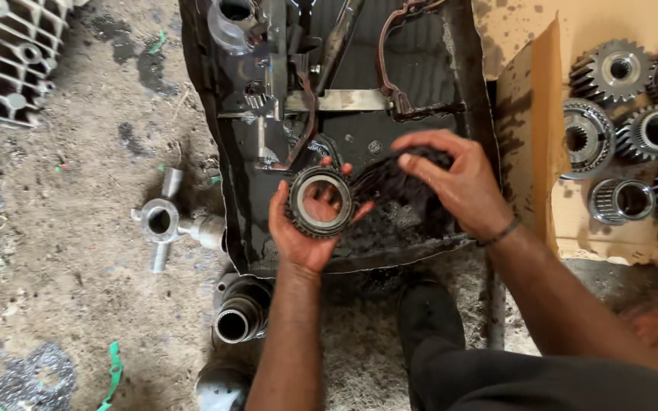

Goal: The person scrubs various metal gears and small cylindrical parts with a dark cloth in a shallow oil-filled tray, then places the cleaned parts into a cardboard box. The person repeats this process for multiple parts throughout the clip.

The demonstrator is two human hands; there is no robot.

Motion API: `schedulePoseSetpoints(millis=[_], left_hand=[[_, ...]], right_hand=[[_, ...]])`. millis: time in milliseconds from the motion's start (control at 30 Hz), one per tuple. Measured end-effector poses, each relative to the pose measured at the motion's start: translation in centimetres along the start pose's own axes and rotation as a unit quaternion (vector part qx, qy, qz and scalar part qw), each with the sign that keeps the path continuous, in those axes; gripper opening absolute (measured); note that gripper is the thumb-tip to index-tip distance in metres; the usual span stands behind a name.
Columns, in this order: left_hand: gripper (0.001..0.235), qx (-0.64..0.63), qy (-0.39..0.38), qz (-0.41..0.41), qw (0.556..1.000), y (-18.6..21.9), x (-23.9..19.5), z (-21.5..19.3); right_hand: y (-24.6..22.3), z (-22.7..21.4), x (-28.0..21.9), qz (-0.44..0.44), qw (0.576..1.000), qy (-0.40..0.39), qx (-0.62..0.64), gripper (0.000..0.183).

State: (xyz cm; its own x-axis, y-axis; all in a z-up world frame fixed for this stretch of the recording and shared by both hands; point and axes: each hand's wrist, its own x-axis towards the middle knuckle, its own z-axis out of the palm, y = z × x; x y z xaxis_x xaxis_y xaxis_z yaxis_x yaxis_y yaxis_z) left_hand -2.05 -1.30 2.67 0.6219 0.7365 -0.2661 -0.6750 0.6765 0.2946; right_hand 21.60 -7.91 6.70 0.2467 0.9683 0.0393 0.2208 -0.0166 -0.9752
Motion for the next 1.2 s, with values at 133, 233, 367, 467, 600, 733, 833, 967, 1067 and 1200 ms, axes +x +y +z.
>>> schedulePoseSetpoints(millis=[133, 233, 367, 467, 600, 733, 833, 967, 1067, 1200], left_hand=[[0.070, 0.011, -0.033, -0.004, 0.999, 0.3, -0.1, -1.3], [0.070, 0.009, -0.016, -0.014, 1.000, 0.7, 0.3, -1.2], [0.068, 0.002, 0.021, 0.000, 1.000, 1.1, 0.5, -1.0], [0.063, 0.079, 0.067, 0.025, 0.994, 1.4, 0.5, -1.6], [0.056, 0.115, 0.105, 0.048, 0.987, 2.6, 0.8, -2.8], [0.055, 0.139, 0.124, 0.030, 0.982, 3.8, 0.2, -3.3], [0.057, 0.135, 0.112, 0.009, 0.984, 3.9, 0.1, -2.6], [0.070, 0.050, 0.085, -0.037, 0.994, 3.1, 0.0, -1.6], [0.074, 0.008, 0.041, -0.072, 0.997, 2.2, 0.2, -1.1], [0.065, 0.060, 0.081, -0.051, 0.994, 1.4, 0.5, -1.3]], right_hand=[[2.3, 0.8, -0.2, 0.017, 0.949, 0.066, -0.308, 0.057], [2.9, 3.2, -1.1, -0.098, 0.789, 0.064, -0.603, 0.084], [4.4, 3.9, -1.8, -0.027, 0.808, -0.076, -0.583, 0.056], [5.8, 1.8, -1.5, 0.008, 0.880, 0.007, -0.474, 0.035], [7.0, -0.3, -1.1, -0.033, 0.915, 0.174, -0.363, 0.023], [6.7, -1.2, -1.2, -0.040, 0.930, 0.262, -0.256, 0.021], [5.9, -1.0, -0.6, -0.005, 0.946, 0.220, -0.237, 0.022], [5.4, 1.4, -0.7, -0.097, 0.807, 0.116, -0.571, 0.052], [5.8, 2.1, -0.8, -0.022, 0.813, -0.003, -0.582, 0.058], [6.8, 1.7, -1.0, 0.058, 0.846, 0.002, -0.530, 0.049]])
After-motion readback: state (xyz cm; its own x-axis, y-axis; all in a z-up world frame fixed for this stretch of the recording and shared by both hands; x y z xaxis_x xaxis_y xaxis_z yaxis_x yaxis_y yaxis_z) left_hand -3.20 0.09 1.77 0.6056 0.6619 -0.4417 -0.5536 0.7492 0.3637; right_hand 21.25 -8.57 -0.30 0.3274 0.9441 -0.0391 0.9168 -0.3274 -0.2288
